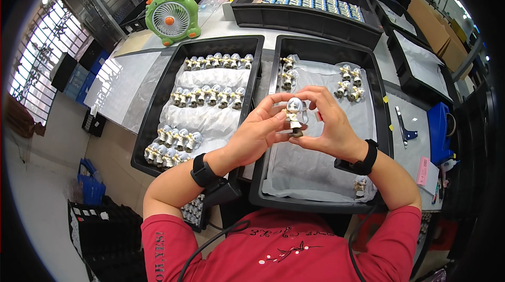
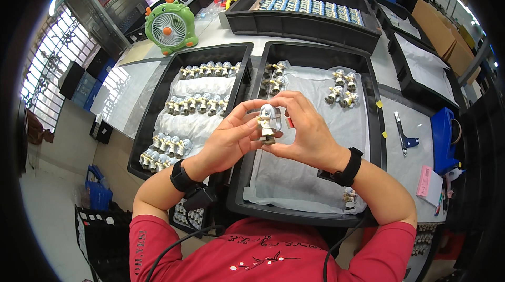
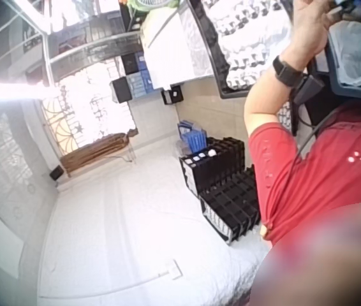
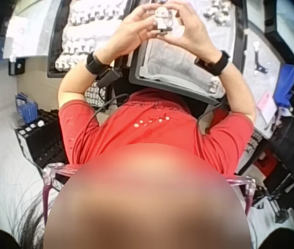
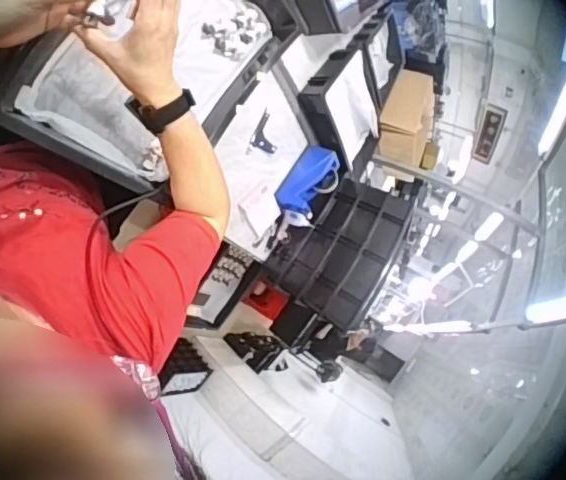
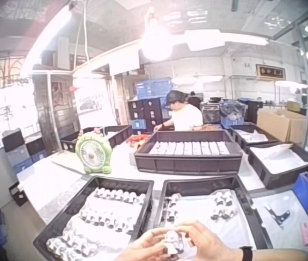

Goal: The recorder assembles small white and gold components using tweezers and hands at a workstation.

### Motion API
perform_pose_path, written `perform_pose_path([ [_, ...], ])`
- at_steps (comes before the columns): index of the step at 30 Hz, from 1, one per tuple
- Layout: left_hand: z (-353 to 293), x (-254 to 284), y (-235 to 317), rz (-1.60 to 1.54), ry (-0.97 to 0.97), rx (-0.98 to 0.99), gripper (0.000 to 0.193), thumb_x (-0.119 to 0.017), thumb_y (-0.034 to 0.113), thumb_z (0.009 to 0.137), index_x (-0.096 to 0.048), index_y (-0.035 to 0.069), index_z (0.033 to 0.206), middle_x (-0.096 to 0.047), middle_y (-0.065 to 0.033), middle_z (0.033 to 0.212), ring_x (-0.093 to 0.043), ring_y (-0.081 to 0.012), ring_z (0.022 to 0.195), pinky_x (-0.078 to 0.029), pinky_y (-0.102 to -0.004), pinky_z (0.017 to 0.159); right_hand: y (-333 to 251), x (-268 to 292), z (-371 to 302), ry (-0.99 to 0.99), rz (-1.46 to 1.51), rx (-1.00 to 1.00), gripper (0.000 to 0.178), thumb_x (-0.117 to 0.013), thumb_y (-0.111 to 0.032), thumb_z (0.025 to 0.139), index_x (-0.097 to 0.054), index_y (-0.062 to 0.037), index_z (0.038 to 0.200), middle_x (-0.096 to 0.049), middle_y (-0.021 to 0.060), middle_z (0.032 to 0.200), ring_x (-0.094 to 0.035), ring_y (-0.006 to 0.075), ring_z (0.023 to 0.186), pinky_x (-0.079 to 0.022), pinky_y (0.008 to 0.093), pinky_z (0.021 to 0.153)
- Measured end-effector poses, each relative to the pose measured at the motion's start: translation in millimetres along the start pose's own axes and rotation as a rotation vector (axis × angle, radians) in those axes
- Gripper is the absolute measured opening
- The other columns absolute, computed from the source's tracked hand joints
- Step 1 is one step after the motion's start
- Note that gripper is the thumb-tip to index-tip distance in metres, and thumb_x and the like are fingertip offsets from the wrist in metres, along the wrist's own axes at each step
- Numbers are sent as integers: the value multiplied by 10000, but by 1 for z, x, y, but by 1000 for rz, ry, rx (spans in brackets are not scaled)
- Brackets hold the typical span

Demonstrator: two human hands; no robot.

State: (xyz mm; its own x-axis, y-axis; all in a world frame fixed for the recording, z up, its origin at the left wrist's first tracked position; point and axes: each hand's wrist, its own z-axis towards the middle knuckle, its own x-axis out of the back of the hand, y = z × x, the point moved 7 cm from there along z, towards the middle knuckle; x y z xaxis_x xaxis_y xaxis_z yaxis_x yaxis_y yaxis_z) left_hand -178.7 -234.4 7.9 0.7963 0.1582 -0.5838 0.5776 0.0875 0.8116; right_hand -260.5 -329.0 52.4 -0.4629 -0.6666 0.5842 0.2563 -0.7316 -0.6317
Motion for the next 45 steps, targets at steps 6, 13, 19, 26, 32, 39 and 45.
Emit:
perform_pose_path([
  [6,0,18,-2,324,141,-42,359,-534,232,952,-450,83,1268,-527,-32,1134,-543,-93,977,-476,-275,854,-9,-4,-2,1,-92,64,671,-829,-132,596,-500,-71,1178,-518,96,1129,-535,219,949,-488,290,633],
  [13,5,2,0,-12,-45,-23,397,-488,242,969,-403,78,1321,-496,-93,1253,-575,-216,1067,-508,-339,834,-13,0,-4,69,5,69,801,-852,-113,578,-460,-87,1275,-522,84,1116,-549,199,936,-487,276,617],
  [19,5,-7,5,-56,-123,-33,390,-407,233,997,-371,68,1348,-446,-128,1354,-554,-265,1132,-498,-368,883,-11,6,-4,107,23,69,838,-876,-171,570,-451,-76,1287,-528,79,1113,-579,185,921,-465,261,613],
  [26,5,-4,4,-79,-164,-6,411,-419,248,991,-369,67,1357,-463,-114,1333,-529,-260,1169,-464,-380,936,-9,7,-2,66,84,88,714,-856,-167,608,-510,-101,1229,-540,54,1110,-564,159,891,-441,263,627],
  [32,5,-2,6,-85,-131,-11,432,-433,249,985,-356,68,1370,-468,-105,1327,-550,-240,1123,-447,-382,953,-2,12,-3,89,234,-41,482,-788,-100,697,-585,-93,1135,-567,35,1041,-547,145,845,-430,254,643],
  [39,2,-3,10,-262,-107,-36,443,-453,267,980,-350,74,1366,-503,-124,1282,-556,-217,1104,-445,-366,952,-22,6,-8,137,59,206,250,-694,-6,768,-662,-88,1003,-580,56,915,-603,183,777,-507,302,628],
  [45,-1,2,11,-77,7,-36,426,-434,283,982,-367,72,1346,-509,-139,1272,-585,-214,1053,-472,-359,906,-22,-3,-11,-127,255,23,203,-677,-95,832,-623,-63,1026,-593,16,878,-601,101,705,-492,257,585],
])
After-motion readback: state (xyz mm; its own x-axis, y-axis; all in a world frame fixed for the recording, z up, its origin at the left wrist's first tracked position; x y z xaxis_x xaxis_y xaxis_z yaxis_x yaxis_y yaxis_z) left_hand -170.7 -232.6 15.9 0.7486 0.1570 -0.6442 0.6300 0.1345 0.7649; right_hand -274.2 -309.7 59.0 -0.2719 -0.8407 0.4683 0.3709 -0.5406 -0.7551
